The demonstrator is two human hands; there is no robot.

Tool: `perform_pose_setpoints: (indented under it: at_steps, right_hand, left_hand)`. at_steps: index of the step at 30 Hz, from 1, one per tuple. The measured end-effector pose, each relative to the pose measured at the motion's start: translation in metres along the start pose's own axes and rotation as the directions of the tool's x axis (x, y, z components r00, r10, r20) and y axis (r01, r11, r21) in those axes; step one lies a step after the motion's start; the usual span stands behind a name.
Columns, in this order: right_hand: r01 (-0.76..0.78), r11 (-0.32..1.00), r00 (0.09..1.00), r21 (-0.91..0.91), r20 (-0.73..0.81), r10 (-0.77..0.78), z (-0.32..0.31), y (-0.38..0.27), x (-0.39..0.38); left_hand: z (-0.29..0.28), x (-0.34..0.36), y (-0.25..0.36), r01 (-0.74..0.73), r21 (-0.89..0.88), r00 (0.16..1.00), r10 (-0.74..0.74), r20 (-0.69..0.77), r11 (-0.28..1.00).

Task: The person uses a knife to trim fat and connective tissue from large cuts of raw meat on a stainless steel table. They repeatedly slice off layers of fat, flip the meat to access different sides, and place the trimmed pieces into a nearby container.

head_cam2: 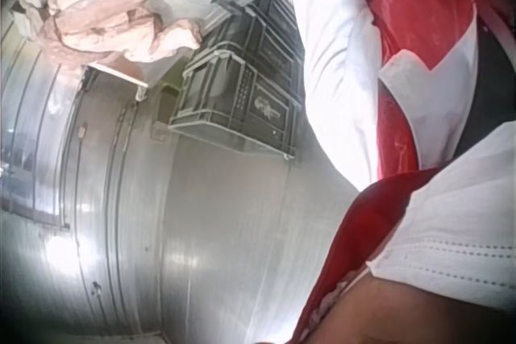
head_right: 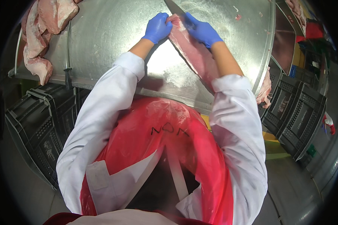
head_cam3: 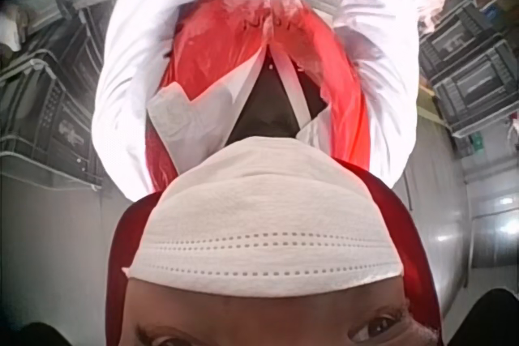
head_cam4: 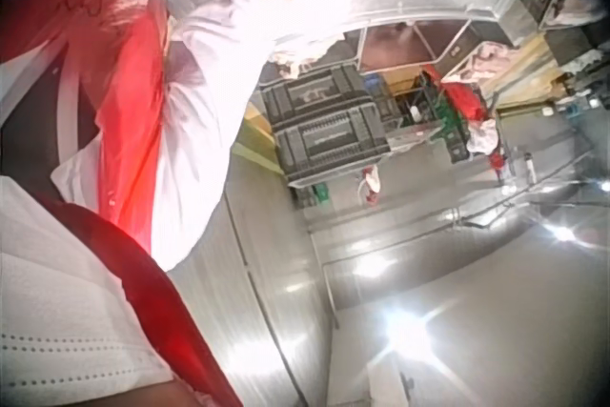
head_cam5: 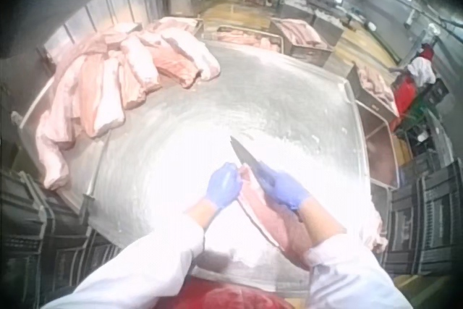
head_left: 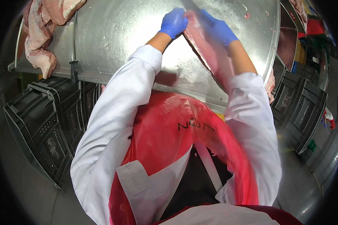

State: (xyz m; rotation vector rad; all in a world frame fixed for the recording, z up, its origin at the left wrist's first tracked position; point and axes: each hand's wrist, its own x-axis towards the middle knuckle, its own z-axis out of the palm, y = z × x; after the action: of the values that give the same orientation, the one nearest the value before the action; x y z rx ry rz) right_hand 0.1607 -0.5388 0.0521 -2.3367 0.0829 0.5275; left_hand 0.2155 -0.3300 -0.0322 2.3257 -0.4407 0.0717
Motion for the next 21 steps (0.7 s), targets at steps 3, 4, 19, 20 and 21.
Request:
perform_pose_setpoints:
  at_steps: [3, 4, 19, 20, 21]
  right_hand:
    - [-0.102, 0.986, 0.967, 0.131, 0.244, 0.067, -0.031, 0.028, -0.034]
    - [-0.117, 0.980, 0.959, 0.164, 0.275, 0.069, -0.032, 0.033, -0.037]
    - [-0.031, 0.983, 0.963, 0.183, 0.270, -0.020, -0.012, 0.010, -0.022]
    - [-0.058, 0.983, 0.967, 0.173, 0.253, 0.013, -0.006, -0.006, -0.017]
    - [-0.101, 0.984, 0.961, 0.149, 0.272, 0.058, -0.002, -0.022, -0.007]
  left_hand:
    - [0.007, -0.010, -0.019, 0.017, -0.098, 0.992, -0.028, -0.121, 0.995]
    - [0.010, -0.013, -0.020, 0.015, -0.152, 0.988, -0.038, -0.152, 0.988]
    - [0.016, -0.026, -0.019, 0.188, -0.477, 0.959, -0.265, -0.098, 0.859]
    - [0.015, -0.024, -0.017, 0.177, -0.472, 0.960, -0.257, -0.109, 0.863]
    - [0.014, -0.023, -0.018, 0.172, -0.475, 0.960, -0.255, -0.115, 0.863]
